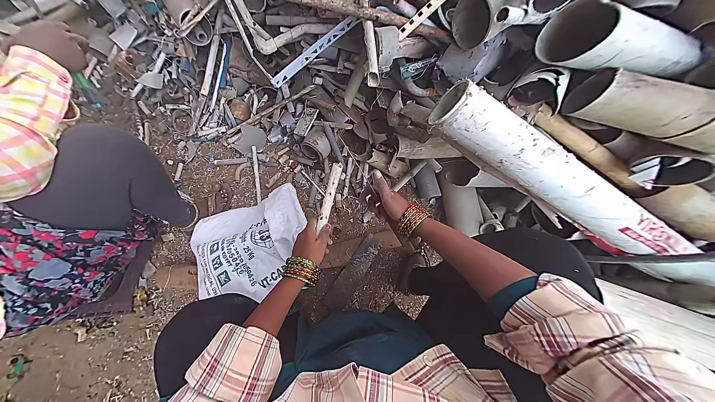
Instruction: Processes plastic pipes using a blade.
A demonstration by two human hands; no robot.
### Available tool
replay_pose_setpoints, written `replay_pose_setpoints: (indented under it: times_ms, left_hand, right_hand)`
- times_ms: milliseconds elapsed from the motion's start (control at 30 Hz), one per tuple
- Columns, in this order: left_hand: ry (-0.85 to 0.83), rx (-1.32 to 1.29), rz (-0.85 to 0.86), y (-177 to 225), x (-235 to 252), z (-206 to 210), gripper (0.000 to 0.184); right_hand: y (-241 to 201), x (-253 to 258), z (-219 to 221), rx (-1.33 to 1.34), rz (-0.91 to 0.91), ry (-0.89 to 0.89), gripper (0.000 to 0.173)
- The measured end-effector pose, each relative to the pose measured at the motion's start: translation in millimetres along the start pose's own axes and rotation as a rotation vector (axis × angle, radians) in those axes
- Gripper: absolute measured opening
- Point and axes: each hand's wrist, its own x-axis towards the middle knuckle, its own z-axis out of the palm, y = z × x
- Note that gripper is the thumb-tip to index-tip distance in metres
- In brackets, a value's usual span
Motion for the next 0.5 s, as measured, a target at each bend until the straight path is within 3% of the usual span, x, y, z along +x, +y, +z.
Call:
replay_pose_setpoints:
  times_ms: [167, 333, 400, 500]
  left_hand:
    - [-0.002, 0.005, 0.003, 1, -1, 0, 0.040]
    - [-0.002, -0.025, 0.005, 0, -1, 0, 0.040]
    - [-0.037, -0.067, 0.005, 0, 0, 1, 0.039]
    - [-0.178, -0.119, -0.018, -1, 2, -1, 0.042]
  right_hand:
    - [3, 5, -1, -0.014, 0.017, 0.053, 0.073]
    - [1, 10, -4, -0.170, 0.027, 0.089, 0.020]
    - [-2, 9, -4, -0.164, 0.033, 0.125, 0.018]
    - [-10, 6, -5, -0.111, 0.028, 0.207, 0.032]
